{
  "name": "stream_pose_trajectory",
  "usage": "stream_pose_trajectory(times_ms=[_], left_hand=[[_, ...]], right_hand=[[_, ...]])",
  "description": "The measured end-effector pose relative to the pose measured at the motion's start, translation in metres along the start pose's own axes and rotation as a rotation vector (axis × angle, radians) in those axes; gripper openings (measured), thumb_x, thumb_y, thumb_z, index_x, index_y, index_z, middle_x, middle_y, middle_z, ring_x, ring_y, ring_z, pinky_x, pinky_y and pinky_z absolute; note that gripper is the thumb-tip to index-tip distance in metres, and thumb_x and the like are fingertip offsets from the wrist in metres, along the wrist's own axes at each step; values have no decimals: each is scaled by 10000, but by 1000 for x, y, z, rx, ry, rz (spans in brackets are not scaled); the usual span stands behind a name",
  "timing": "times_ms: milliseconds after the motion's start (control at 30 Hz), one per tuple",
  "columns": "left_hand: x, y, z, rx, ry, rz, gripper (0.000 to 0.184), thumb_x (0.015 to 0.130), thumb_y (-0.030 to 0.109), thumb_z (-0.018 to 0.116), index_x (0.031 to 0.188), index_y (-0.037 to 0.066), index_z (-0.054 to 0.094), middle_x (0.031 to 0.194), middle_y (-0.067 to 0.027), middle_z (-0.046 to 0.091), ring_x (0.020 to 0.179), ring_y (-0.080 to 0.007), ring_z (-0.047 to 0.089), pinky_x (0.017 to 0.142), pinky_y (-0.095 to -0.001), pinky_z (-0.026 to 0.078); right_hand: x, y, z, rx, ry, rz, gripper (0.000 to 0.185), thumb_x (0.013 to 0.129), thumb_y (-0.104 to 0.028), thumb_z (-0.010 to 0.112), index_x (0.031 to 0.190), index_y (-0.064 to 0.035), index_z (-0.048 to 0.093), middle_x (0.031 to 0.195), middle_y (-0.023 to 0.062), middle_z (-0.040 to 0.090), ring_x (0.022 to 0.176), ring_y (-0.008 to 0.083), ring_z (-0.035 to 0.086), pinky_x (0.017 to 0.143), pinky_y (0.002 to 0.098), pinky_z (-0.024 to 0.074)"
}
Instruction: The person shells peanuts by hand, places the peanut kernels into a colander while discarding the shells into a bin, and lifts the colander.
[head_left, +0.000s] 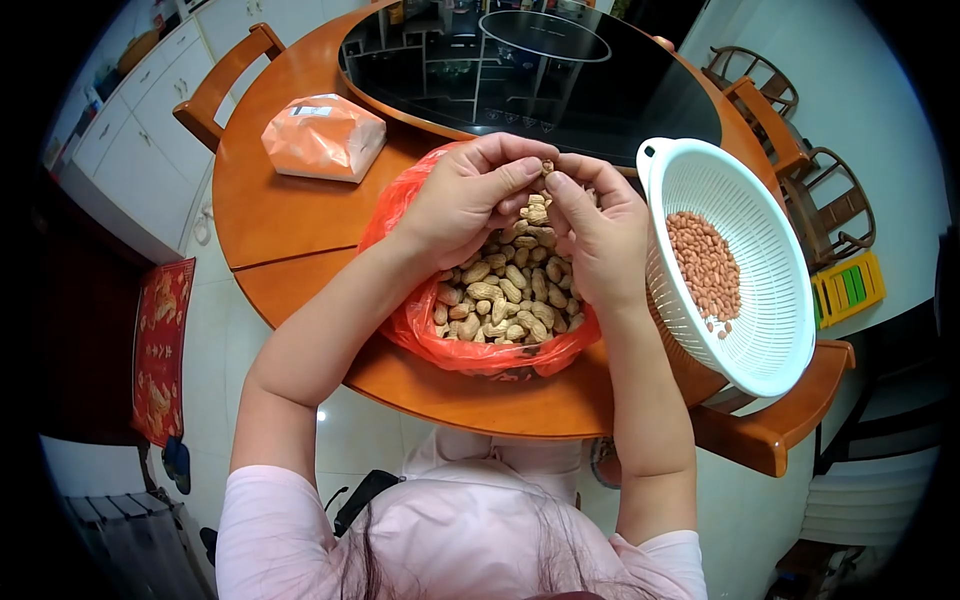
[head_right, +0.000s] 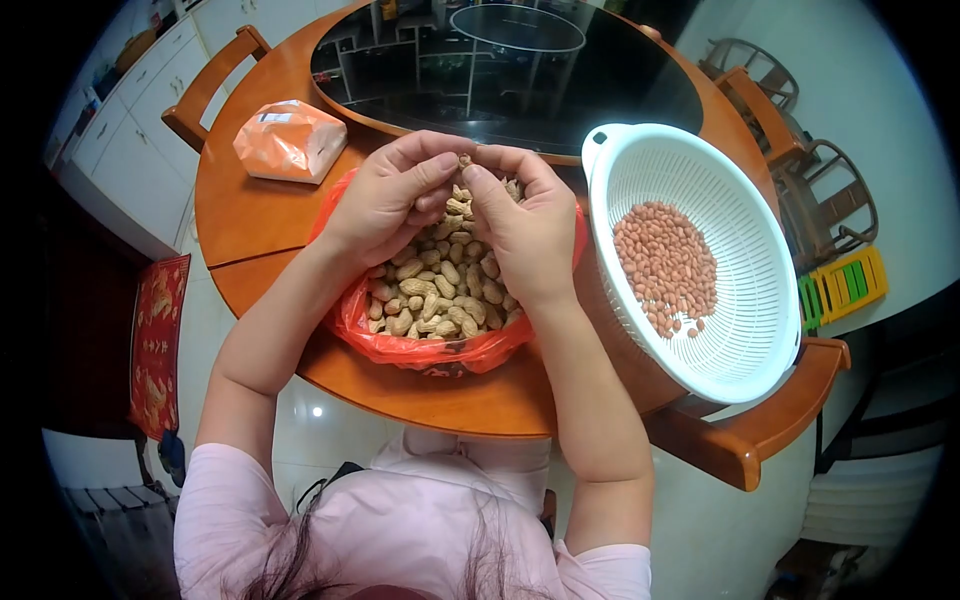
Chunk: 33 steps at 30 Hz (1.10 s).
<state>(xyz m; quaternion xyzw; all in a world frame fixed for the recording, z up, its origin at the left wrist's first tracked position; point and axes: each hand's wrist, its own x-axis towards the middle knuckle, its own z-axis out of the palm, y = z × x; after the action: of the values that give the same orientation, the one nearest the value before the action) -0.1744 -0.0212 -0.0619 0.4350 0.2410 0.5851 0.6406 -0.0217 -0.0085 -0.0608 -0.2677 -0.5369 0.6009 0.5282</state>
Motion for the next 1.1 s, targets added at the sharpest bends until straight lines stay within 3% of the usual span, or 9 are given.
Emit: stream_pose_trajectory(times_ms=[267, 367, 467, 500, 700, 900, 967, 1100], left_hand=[[-3, 2, 3, 341, 34, 118, 115, 843, 62, 580, 940, 1, 589, 801, -7, 587, 655, -18, 497, 536, -154, 403], [-1, -3, 1, 506, 50, 216, 101, 841, 49, 570, 940, 25, 572, 742, 30, 536, 570, 0, 412, 484, -151, 312], [-1, -1, -1, 536, 42, 202, 69, 814, 20, 554, 882, 30, 556, 744, 28, 543, 572, 7, 420, 482, -151, 318], [-3, 1, 1, 513, 48, 174, 67, 807, 15, 551, 872, 30, 552, 735, 28, 542, 568, 7, 419, 481, -151, 317], [-6, 1, 10, 428, 62, 138, 57, 787, -7, 535, 824, 37, 534, 662, 35, 507, 535, -3, 400, 460, -160, 298], [-7, -6, 9, 241, 34, 53, 64, 797, -10, 533, 840, 38, 529, 702, 16, 514, 524, -28, 392, 454, -171, 305], [-5, -2, 5, 48, 19, -13, 78, 790, -4, 558, 862, 23, 545, 747, 1, 545, 564, -26, 442, 473, -164, 346], [-5, 2, 6, -22, 36, -106, 76, 843, 60, 563, 913, 50, 537, 766, 7, 534, 558, -31, 390, 465, -163, 308]], right_hand=[[-1, -5, -3, -412, 56, -94, 169, 831, -91, 601, 964, 7, 636, 737, -11, 607, 603, 32, 530, 538, 182, 436], [-1, 1, 0, -519, 24, -209, 172, 820, -60, 567, 961, 24, 616, 751, 43, 619, 637, 85, 564, 587, 239, 463], [-4, 0, 7, -695, 16, -355, 163, 812, -34, 540, 954, 32, 588, 790, 110, 614, 684, 171, 592, 633, 286, 469], [-2, 5, 7, -684, -10, -461, 126, 812, -17, 517, 921, 28, 562, 802, 147, 593, 692, 257, 591, 636, 322, 468], [-3, 6, 9, -888, 30, -660, 84, 784, 2, 523, 864, 22, 539, 777, 162, 571, 702, 327, 573, 642, 374, 465], [-2, 2, 3, -768, 64, -500, 121, 780, 16, 514, 878, 19, 583, 813, 140, 604, 713, 238, 602, 658, 315, 475], [1, 7, 1, -626, 63, -467, 138, 798, 3, 518, 908, 17, 601, 836, 120, 616, 724, 189, 607, 663, 281, 475], [1, 3, 0, -363, 59, -257, 149, 832, -26, 535, 948, 16, 618, 872, 91, 624, 742, 131, 604, 673, 239, 472]])
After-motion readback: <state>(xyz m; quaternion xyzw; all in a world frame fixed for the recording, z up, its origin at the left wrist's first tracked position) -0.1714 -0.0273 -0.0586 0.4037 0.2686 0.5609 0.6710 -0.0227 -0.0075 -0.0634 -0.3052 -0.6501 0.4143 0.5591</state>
